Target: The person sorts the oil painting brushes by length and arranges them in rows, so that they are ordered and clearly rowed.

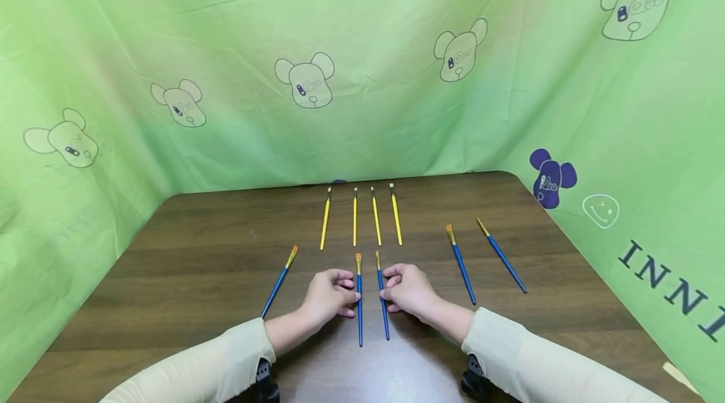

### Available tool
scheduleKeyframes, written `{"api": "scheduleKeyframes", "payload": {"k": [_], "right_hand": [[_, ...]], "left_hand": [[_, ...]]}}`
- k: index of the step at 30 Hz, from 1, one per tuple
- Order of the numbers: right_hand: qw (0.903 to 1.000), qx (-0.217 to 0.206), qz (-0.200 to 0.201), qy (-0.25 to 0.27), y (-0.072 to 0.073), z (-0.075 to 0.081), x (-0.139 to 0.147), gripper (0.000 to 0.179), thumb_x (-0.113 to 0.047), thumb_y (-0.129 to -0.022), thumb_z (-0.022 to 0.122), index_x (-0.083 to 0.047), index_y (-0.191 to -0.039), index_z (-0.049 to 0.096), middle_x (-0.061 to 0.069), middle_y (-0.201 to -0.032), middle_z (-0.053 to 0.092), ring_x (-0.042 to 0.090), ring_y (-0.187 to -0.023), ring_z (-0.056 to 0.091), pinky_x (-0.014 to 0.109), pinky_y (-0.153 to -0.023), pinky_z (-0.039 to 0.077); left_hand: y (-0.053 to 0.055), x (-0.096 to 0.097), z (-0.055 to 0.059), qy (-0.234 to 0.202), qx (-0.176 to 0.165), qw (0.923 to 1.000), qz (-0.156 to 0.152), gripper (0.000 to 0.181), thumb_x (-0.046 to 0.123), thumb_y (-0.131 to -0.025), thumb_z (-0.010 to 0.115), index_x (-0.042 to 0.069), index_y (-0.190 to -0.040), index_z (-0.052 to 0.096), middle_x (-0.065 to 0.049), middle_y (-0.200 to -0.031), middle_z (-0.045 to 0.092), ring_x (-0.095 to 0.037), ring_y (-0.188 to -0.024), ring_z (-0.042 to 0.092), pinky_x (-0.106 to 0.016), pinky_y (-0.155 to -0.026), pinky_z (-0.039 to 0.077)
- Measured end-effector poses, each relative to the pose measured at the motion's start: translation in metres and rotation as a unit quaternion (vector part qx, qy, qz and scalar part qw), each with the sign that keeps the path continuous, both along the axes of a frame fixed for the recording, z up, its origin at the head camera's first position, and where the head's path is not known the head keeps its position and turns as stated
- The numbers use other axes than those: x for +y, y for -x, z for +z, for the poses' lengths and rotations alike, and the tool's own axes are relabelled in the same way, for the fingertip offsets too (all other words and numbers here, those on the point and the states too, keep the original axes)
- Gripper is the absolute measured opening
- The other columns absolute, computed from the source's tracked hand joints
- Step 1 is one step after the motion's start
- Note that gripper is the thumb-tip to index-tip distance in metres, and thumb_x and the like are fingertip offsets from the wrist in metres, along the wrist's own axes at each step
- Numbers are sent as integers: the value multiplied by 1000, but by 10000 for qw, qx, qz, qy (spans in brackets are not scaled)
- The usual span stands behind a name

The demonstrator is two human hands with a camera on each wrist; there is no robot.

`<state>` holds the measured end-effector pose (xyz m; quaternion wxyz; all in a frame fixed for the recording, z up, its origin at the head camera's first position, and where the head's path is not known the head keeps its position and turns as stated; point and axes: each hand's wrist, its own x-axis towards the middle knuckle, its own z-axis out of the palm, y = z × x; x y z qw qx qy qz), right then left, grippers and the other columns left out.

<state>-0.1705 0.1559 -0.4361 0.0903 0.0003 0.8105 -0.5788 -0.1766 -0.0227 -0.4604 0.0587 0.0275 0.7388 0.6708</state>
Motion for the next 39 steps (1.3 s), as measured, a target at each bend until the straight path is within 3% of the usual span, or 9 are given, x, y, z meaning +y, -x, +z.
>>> {"api": "scheduleKeyframes", "payload": {"k": [11, 23, 31, 39], "right_hand": [[9998, -84, 139, 94, 0, 4, 7, 39, 11, -81, 67, 17, -118, 53, 15, -88, 55, 22, -70, 61, 38, -62, 61], [9998, -22, 177, 103, 3, 16, 28, 40, 8, -84, 66, 17, -120, 50, 17, -94, 57, 23, -75, 64, 38, -65, 61], [9995, 72, 305, -82, 9, 24, 47, 41, 2, -88, 66, 16, -123, 50, 18, -97, 59, 25, -79, 62, 39, -68, 60], [9980, 233, 574, -148, 15, 31, 74, 44, -4, -90, 66, 17, -125, 49, 16, -99, 60, 30, -89, 63, 39, -74, 60]], "left_hand": [[0, -14, 7, -189, -349, 9985, -371, 42, -16, -74, 73, -9, -113, 59, -13, -94, 59, -17, -64, 62, -35, -51, 59], [3, -45, 22, -194, -357, 9964, -739, 44, -10, -79, 73, -11, -120, 56, -20, -103, 60, -18, -74, 64, -36, -58, 60], [9, -73, 23, -317, -226, 9961, -795, 44, -8, -80, 71, -15, -121, 54, -24, -106, 59, -16, -77, 65, -37, -64, 61], [15, -100, 33, -169, -192, 9982, -541, 46, -4, -82, 71, -14, -123, 53, -27, -113, 57, -18, -81, 64, -38, -69, 60]]}}
